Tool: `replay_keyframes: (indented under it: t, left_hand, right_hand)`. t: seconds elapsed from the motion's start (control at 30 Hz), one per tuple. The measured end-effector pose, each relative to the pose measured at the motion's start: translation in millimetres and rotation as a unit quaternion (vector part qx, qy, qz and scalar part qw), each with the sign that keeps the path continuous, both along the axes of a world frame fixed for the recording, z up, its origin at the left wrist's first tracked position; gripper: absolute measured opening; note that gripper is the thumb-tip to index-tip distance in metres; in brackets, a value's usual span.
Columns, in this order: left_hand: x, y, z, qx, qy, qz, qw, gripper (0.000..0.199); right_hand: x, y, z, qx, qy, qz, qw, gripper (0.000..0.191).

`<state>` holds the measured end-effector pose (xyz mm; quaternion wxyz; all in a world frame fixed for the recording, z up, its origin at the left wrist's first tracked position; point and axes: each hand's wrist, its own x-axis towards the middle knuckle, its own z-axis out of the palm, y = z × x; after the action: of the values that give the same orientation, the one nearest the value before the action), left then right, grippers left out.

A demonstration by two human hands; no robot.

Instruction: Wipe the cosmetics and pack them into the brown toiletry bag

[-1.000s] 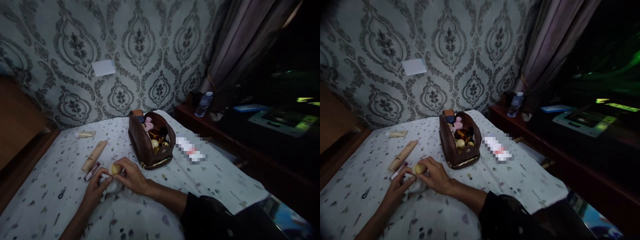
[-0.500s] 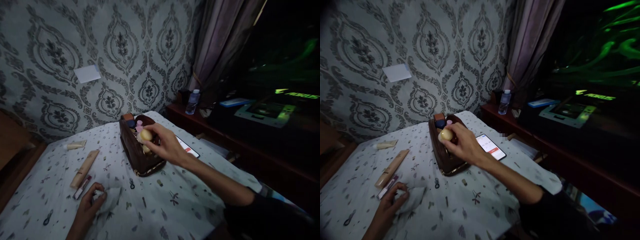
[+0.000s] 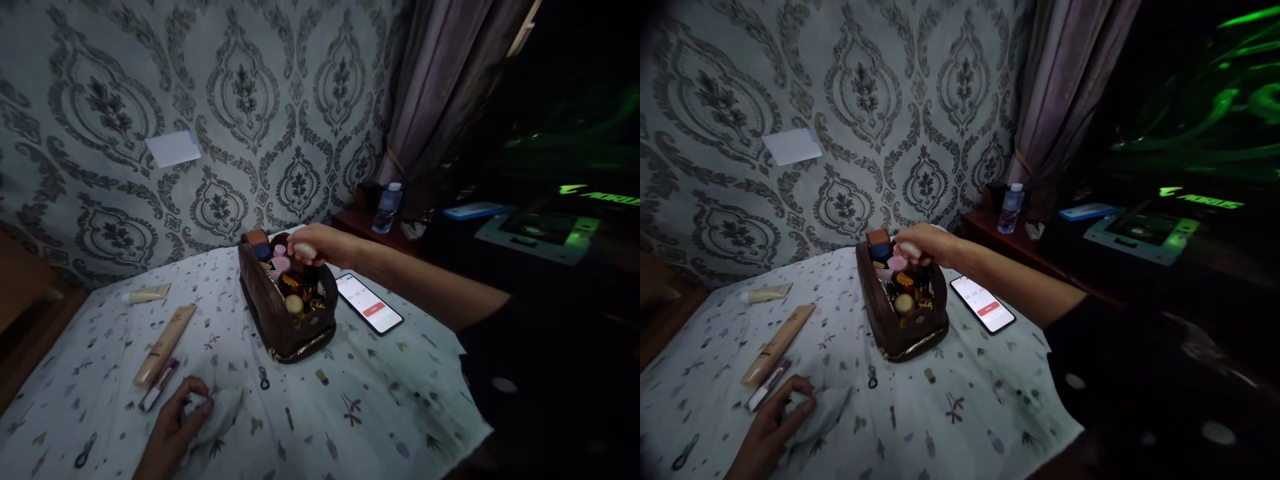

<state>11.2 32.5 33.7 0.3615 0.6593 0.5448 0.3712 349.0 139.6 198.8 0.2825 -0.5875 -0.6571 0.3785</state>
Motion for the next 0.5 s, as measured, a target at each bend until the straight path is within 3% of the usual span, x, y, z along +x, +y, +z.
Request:
replay_keyframes:
  t: [0.07,0.13,0.2,0.37,0.5]
  left_hand:
    - [0.5,-0.1,1.8,0.002,0.001,-0.007,1.0,0.03]
    - [-1.4,1.4,2.4,0.0,0.004,-0.013,1.0,0.03]
    - [-5.0,3.8,1.6,-0.011,0.016,-0.026,0.999,0.03]
    - [-11.8,7.2,-3.2,-0.019,0.03,-0.048,0.998,0.03]
    - [-13.7,6.4,-4.7,-0.013,0.039,-0.071,0.997,0.026]
  right_hand:
    - [-5.5,6.9,0.3,0.028,-0.194,0.032,0.98,0.024]
    - [-13.0,10.9,0.0,0.04,-0.377,0.071,0.923,0.031]
    - [-21.6,13.3,-0.1,0.027,-0.482,0.099,0.87,0.043]
    - [-37.6,19.7,-2.0,-0.005,-0.561,0.137,0.816,0.057]
    - [-44.3,25.9,-7.9,0.004,-0.562,0.136,0.816,0.053]
